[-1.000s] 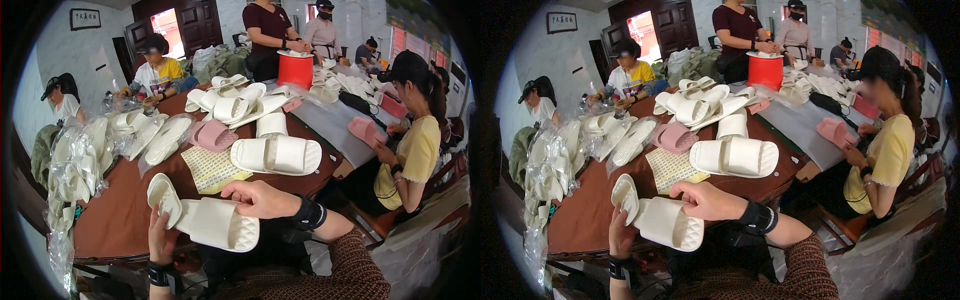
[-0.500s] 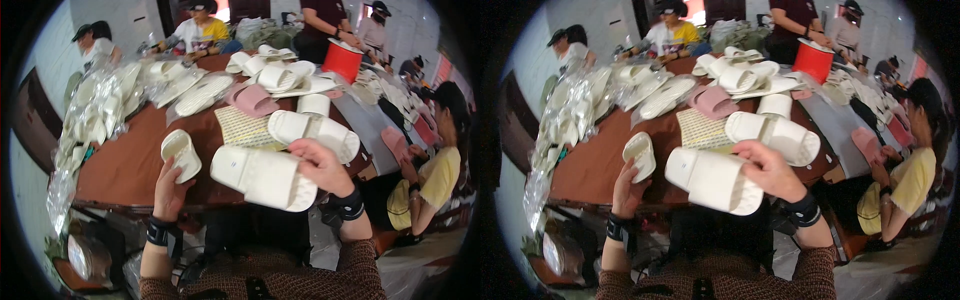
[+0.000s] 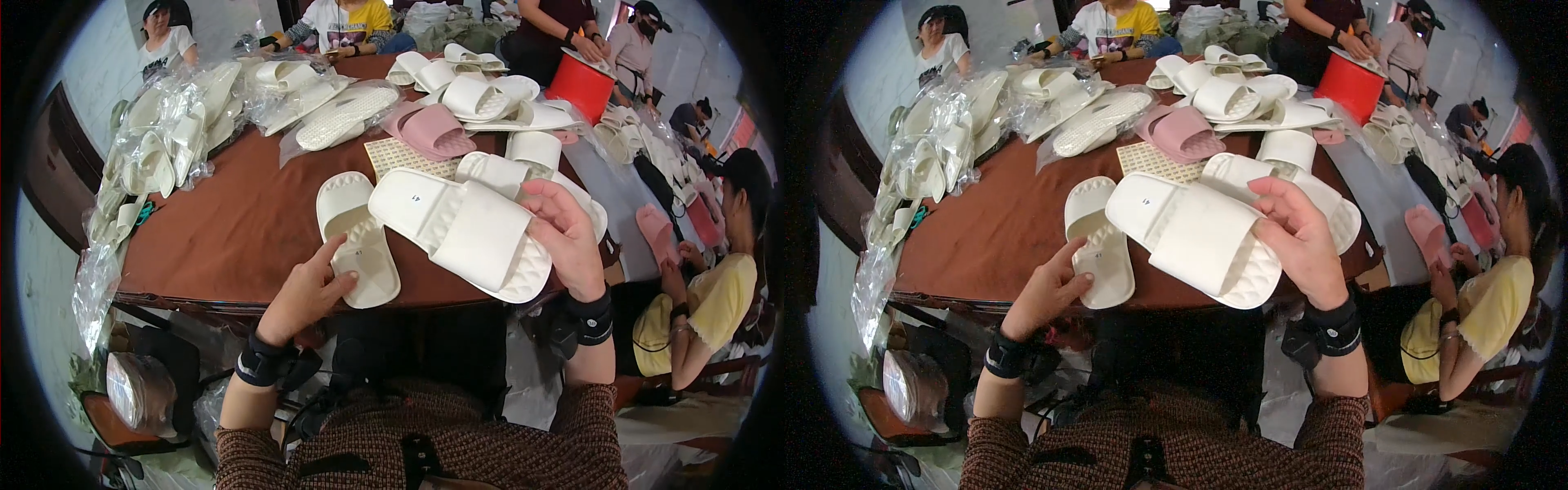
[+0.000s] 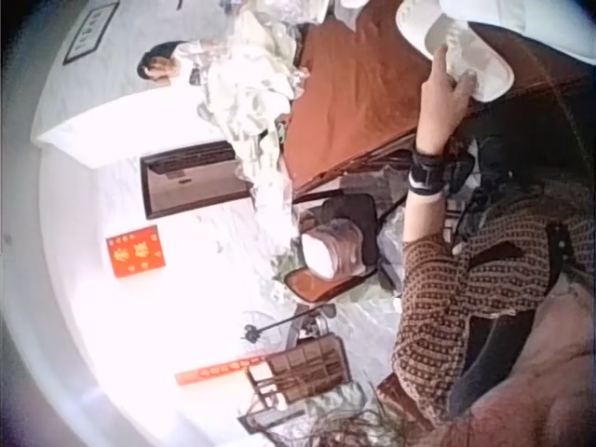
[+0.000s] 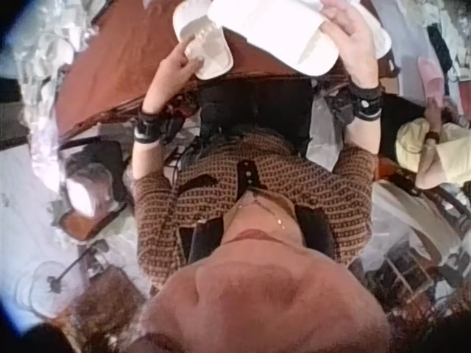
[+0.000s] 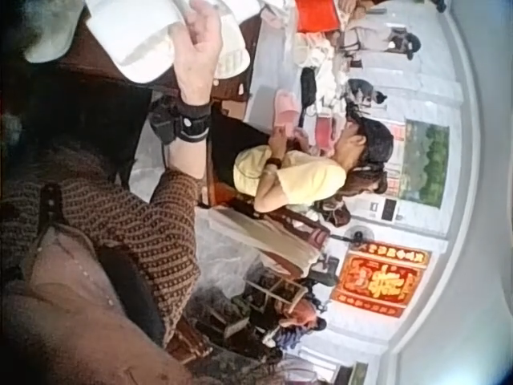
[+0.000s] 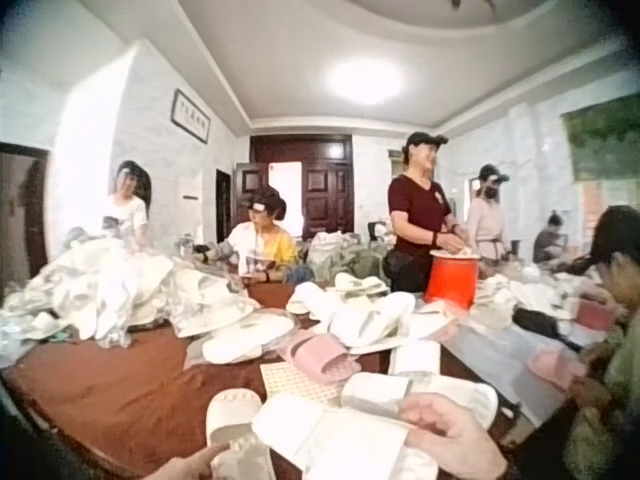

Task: Attaching size labels to the inside of white sandals.

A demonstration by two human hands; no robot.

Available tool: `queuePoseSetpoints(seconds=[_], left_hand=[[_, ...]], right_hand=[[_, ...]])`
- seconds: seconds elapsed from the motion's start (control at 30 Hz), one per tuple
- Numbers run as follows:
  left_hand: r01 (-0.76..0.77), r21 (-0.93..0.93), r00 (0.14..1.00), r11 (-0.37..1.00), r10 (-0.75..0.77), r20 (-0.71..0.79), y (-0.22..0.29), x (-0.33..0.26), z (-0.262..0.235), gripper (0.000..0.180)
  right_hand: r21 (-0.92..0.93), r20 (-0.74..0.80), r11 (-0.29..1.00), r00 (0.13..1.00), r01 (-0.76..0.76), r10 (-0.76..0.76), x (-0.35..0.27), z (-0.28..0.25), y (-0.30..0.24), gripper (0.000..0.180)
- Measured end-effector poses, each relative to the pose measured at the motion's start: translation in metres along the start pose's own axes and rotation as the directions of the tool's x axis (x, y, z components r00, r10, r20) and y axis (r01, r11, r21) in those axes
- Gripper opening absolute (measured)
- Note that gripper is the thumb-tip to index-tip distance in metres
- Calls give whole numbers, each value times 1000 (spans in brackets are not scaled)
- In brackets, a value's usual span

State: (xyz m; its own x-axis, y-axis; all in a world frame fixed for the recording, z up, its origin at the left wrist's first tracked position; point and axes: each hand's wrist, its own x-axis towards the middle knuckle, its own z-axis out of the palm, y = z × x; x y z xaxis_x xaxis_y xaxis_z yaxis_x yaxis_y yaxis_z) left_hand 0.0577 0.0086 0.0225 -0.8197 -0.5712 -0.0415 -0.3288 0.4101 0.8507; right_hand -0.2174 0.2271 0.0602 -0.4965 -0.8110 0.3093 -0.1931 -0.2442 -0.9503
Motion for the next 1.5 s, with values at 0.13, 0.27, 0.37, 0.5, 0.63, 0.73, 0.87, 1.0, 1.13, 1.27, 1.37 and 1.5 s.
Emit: queuePoseSetpoints(seconds=[0.13, 0.27, 0.37, 0.5, 0.63, 0.73, 0.87, 1.0, 1.13, 1.27, 1.37, 1.5], left_hand=[[-118, 212, 972, 970, 156, -174, 7, -4, -4, 46], [-265, 264, 913, 927, 329, -239, 27, -3, -11, 50], [-434, 440, 794, 786, 565, -224, 39, 1, -11, 52], [-446, 294, 856, 845, 499, -136, 54, -2, -7, 48], [-81, -207, 969, 975, 125, 212, 51, -9, -7, 39], [40, -305, 956, 952, 52, 288, 51, -16, -7, 34], [79, -600, 988, 796, 18, 153, 37, -29, -10, 27], [-119, -700, 985, 704, -6, -173, 8, -38, -29, 26], [-147, -710, 949, 689, -104, -298, -9, -39, -36, 24], [-149, -747, 916, 648, -193, -351, -45, -37, -35, 23], [-137, -787, 902, 601, -253, -350, -52, -34, -28, 24], [-126, -774, 896, 620, -264, -358, -53, -35, -22, 26]], right_hand=[[-42, 67, 999, 998, 0, 3, 0, 2, -12, 44], [-46, 144, 999, 989, 19, -13, 4, 1, -14, 45], [29, 209, 998, 976, 53, -58, 4, 8, -22, 46], [11, 239, 996, 967, 90, -90, 6, 13, -26, 46], [-45, 256, 994, 963, 104, -89, 10, 20, -32, 41], [-48, 283, 993, 955, 109, -91, 13, 26, -31, 37], [-37, 134, 979, 972, 200, -193, 28, 35, -16, 32], [20, 65, 985, 983, 174, -175, 41, 33, 6, 26], [7, 85, 998, 994, 65, -65, 42, 36, 25, 25], [-198, 236, 977, 971, 79, -31, 37, 56, 41, 26], [-351, 383, 928, 923, 124, 22, 31, 71, 46, 31], [-338, 569, 831, 799, 443, -195, 29, 84, 59, 41]])
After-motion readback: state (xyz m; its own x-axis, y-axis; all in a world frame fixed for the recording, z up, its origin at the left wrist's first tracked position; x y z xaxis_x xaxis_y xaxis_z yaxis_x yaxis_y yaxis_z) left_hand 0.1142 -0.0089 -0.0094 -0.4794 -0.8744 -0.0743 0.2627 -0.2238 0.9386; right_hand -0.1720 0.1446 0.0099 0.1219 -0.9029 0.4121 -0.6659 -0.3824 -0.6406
